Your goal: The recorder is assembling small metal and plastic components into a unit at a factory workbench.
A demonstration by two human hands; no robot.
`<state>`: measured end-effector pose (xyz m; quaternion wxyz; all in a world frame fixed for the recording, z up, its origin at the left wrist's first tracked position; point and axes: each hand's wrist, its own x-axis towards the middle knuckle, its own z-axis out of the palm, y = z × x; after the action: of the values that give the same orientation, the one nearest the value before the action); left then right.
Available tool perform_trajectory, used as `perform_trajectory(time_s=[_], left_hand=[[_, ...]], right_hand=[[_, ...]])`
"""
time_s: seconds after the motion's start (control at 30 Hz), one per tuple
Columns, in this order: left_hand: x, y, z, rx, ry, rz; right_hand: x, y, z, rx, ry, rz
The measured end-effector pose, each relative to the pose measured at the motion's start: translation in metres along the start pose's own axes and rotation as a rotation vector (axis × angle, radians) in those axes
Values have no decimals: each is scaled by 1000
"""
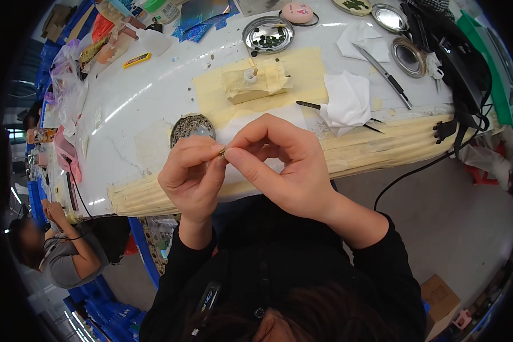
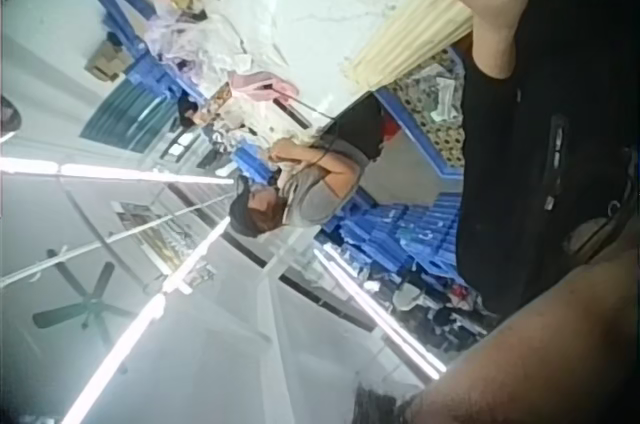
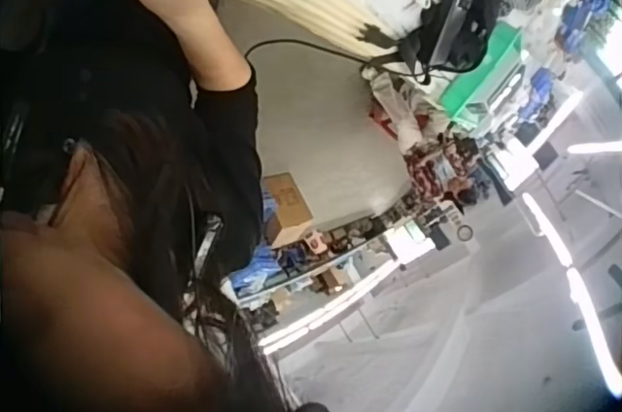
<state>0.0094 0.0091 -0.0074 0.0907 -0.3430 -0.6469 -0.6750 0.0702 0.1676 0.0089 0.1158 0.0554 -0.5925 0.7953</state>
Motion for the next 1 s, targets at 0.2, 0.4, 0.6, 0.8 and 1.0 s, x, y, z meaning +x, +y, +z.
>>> perform_trajectory(time_s=[0.2, 0.4, 0.6, 0.8, 1.0], left_hand=[[1, 1, 2, 61, 16, 37], [1, 1, 3, 70, 16, 33], [1, 0, 2, 62, 1, 25], [-4, 0, 0, -61, 14, -99], [-5, -2, -3, -160, -10, -143]], right_hand=[[3, 2, -2, -316, 16, -238], [1, 2, 2, -224, 80, -138], [3, 2, 2, -244, 75, -112], [3, -1, 2, -131, 46, -2], [3, -2, 3, -91, 21, 32]])
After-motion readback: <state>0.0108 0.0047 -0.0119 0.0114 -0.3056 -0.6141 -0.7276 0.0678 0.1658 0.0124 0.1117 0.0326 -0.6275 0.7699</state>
